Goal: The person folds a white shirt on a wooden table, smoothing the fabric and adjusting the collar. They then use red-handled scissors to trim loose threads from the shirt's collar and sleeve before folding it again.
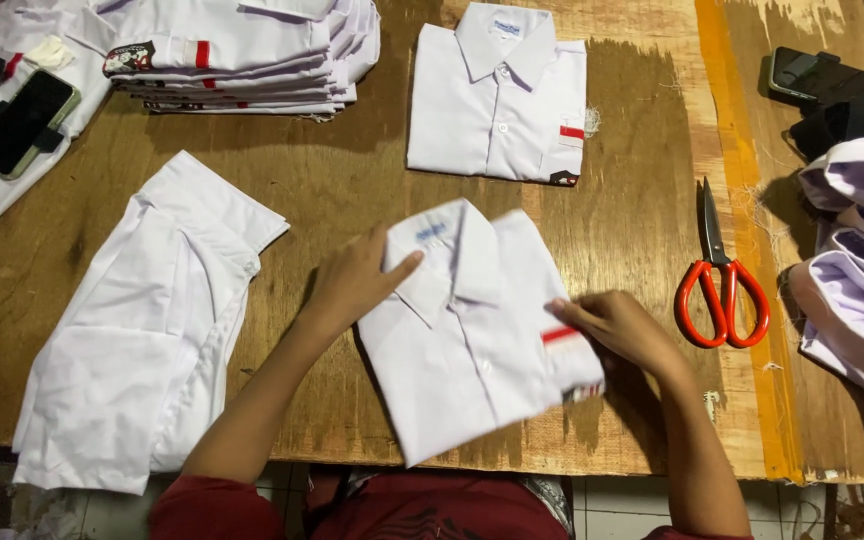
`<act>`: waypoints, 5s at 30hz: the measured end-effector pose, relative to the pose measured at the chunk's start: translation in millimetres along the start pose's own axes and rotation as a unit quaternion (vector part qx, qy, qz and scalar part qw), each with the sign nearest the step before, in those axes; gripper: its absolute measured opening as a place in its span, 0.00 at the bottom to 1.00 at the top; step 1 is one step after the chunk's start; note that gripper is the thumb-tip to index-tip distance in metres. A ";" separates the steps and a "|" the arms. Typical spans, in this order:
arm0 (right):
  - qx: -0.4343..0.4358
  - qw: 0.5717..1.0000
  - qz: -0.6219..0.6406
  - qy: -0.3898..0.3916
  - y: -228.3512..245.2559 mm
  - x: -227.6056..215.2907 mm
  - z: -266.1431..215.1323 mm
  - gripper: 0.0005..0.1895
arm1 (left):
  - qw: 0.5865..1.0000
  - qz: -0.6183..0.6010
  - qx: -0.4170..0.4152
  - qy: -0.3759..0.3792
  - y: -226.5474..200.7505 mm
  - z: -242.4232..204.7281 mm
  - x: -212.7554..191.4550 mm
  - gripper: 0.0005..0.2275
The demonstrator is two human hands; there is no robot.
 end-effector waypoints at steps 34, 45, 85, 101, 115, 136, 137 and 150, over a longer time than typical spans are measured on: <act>-0.006 0.988 0.141 0.060 20.3 -18.2 -26.1 0.27 | 0.964 -0.080 0.006 0.253 -19.2 -36.0 -40.9 0.36; -0.013 0.989 0.135 0.055 -32.1 1.8 8.1 0.21 | 0.932 -0.191 0.010 0.307 5.5 -29.6 3.3 0.52; -0.269 0.855 -0.027 -0.443 65.1 -66.2 183.3 0.18 | 0.926 -0.032 0.114 -0.359 9.7 192.2 38.4 0.21; -0.535 0.814 -0.079 -0.211 31.8 87.9 -16.1 0.01 | 0.992 -0.006 0.126 -0.020 -3.9 -68.8 32.7 0.13; -0.613 0.777 -0.118 -0.081 38.9 112.2 -45.6 0.22 | 0.957 -0.042 0.277 -0.079 -18.5 -97.3 90.9 0.09; -0.615 0.775 -0.131 -0.062 48.3 111.5 -46.3 0.22 | 0.953 -0.037 0.285 -0.093 -15.1 -105.5 86.0 0.10; -0.621 0.770 -0.132 -0.059 55.4 110.5 -49.6 0.19 | 0.951 -0.047 0.293 -0.087 -14.0 -109.0 82.9 0.10; -0.689 0.700 -0.186 -0.011 182.7 186.7 -12.0 0.23 | 0.905 -0.001 0.188 -0.382 103.6 -172.5 -4.9 0.09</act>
Point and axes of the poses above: each hand's wrist, its own z-axis towards the middle knuckle, its own x-axis out of the palm, y = z × x, the point moved 5 cm from there along z, towards the middle knuckle, and after that the axes turned 11 degrees about -y, right-handed, at the moved point
